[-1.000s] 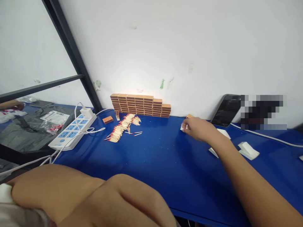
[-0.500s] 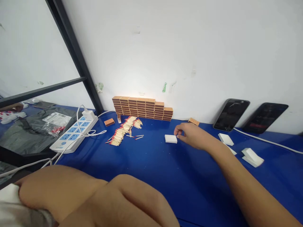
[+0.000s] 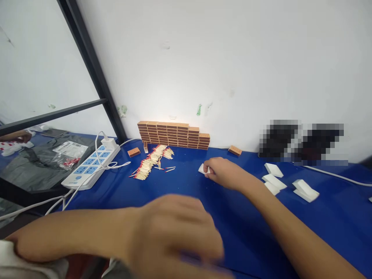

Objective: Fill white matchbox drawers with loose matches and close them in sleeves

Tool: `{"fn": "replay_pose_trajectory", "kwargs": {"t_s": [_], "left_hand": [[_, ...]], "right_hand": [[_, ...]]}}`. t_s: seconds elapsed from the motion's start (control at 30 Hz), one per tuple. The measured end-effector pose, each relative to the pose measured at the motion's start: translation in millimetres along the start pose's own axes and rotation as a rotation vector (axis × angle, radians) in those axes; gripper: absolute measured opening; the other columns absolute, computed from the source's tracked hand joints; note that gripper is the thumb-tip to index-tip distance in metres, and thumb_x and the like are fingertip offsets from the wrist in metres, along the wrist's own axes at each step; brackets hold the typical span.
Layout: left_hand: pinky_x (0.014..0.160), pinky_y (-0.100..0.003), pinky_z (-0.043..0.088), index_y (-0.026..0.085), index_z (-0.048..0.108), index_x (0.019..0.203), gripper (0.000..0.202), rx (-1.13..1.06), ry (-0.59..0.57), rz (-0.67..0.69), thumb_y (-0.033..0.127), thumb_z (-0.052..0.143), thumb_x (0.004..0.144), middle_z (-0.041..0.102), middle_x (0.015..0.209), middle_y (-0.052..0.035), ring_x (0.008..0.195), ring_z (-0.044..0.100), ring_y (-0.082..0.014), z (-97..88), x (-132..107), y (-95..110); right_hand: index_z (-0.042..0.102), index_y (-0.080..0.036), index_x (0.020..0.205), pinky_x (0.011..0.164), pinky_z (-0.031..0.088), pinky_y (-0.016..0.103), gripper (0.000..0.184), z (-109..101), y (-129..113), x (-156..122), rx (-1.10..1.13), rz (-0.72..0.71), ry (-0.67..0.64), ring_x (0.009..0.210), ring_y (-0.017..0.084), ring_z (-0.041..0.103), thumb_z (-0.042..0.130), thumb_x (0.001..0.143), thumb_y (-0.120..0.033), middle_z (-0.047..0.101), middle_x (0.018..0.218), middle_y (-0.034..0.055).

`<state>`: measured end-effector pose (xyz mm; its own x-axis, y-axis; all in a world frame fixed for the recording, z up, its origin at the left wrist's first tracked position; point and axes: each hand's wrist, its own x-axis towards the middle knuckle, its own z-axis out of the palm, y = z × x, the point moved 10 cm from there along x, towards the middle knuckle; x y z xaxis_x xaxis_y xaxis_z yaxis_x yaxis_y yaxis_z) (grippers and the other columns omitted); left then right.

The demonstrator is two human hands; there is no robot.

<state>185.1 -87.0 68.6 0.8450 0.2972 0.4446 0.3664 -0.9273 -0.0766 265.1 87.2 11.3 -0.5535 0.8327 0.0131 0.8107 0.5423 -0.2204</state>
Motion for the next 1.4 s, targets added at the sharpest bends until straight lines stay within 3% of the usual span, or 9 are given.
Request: {"fn": "replay_pose_trajectory", "kwargs": {"t_s": [0.07,0.2,0.3,0.6,0.73,0.87,0.97,1.17,1.4], "left_hand": [[0.078,-0.032,0.056,0.027,0.073,0.095,0.05,-0.064,0.046,0.037,0.073,0.056,0.093,0.069,0.085,-0.0044,0.083,0.067,-0.0199,-9.9,0,-34],[0.085,-0.039,0.052,0.018,0.068,0.103,0.053,-0.051,0.099,-0.172,0.069,0.062,0.093,0.07,0.097,-0.0094,0.091,0.064,-0.0244,-9.4,-20,-105],[0.094,-0.046,0.05,0.014,0.065,0.12,0.074,-0.007,0.096,-0.271,0.077,0.068,0.082,0.069,0.11,-0.0136,0.103,0.061,-0.0304,2.3,-34,-131],[0.091,-0.041,0.049,0.018,0.074,0.107,0.042,-0.058,0.006,-0.381,0.057,0.068,0.094,0.07,0.098,-0.0085,0.099,0.062,-0.0264,30.1,-53,-148],[0.084,-0.038,0.048,0.018,0.075,0.095,0.034,-0.134,-0.04,-0.422,0.052,0.072,0.092,0.07,0.089,-0.0069,0.093,0.061,-0.025,34.4,-55,-153],[0.084,-0.037,0.048,0.021,0.077,0.101,0.03,-0.264,-0.064,-0.424,0.046,0.081,0.085,0.072,0.094,-0.0054,0.094,0.061,-0.0241,33.8,-54,-139],[0.086,-0.035,0.049,0.021,0.078,0.104,0.036,-0.41,-0.015,-0.345,0.048,0.085,0.082,0.073,0.098,-0.0051,0.096,0.063,-0.0226,31.6,-49,-116],[0.086,-0.035,0.05,0.017,0.078,0.11,0.043,-0.455,0.028,-0.179,0.053,0.081,0.085,0.073,0.098,-0.0072,0.093,0.065,-0.0224,42.5,-46,-84],[0.086,-0.036,0.05,0.02,0.079,0.108,0.04,-0.417,-0.034,-0.29,0.052,0.081,0.085,0.073,0.095,-0.0063,0.092,0.064,-0.0234,46.4,-55,-113]], "right_hand": [[0.067,-0.021,0.082,0.067,0.04,0.028,0.013,3,-16,2,0.021,-0.053,0.002,0.075,0.02,0.063,0.057,0.088,-0.015,0.071,0.082,0.0048],[0.065,-0.02,0.084,0.067,0.039,0.028,0.013,2,-48,5,0.08,-0.156,0.065,0.073,0.018,0.059,0.056,0.093,-0.018,0.067,0.083,0.0042],[0.065,-0.02,0.087,0.067,0.039,0.027,0.013,1,-63,4,0.13,-0.196,0.116,0.072,0.016,0.057,0.056,0.096,-0.021,0.065,0.084,0.0036],[0.068,-0.019,0.096,0.067,0.04,0.028,0.018,21,-77,0,0.1,-0.283,0.153,0.07,0.014,0.055,0.052,0.102,-0.022,0.064,0.095,0.0051],[0.07,-0.02,0.099,0.068,0.042,0.028,0.014,12,-77,-3,0.218,-0.286,0.148,0.071,0.014,0.056,0.057,0.099,-0.024,0.064,0.091,0.0038],[0.072,-0.021,0.095,0.063,0.043,0.026,0.017,-7,-60,4,0.484,-0.175,0.14,0.067,0.014,0.055,0.063,0.096,-0.035,0.063,0.075,-0.0004],[0.073,-0.019,0.088,0.063,0.043,0.026,0.015,-15,-52,25,0.483,-0.109,0.191,0.067,0.013,0.055,0.065,0.093,-0.031,0.066,0.074,-0.0001],[0.074,-0.019,0.094,0.067,0.041,0.026,0.012,2,-59,102,0.254,-0.018,0.249,0.078,0.015,0.064,0.074,0.086,-0.028,0.075,0.091,0.0031],[0.072,-0.018,0.078,0.062,0.039,0.026,0.019,22,-65,141,0.131,0.064,0.129,0.073,0.017,0.066,0.076,0.089,-0.034,0.076,0.082,0.0052]]}}
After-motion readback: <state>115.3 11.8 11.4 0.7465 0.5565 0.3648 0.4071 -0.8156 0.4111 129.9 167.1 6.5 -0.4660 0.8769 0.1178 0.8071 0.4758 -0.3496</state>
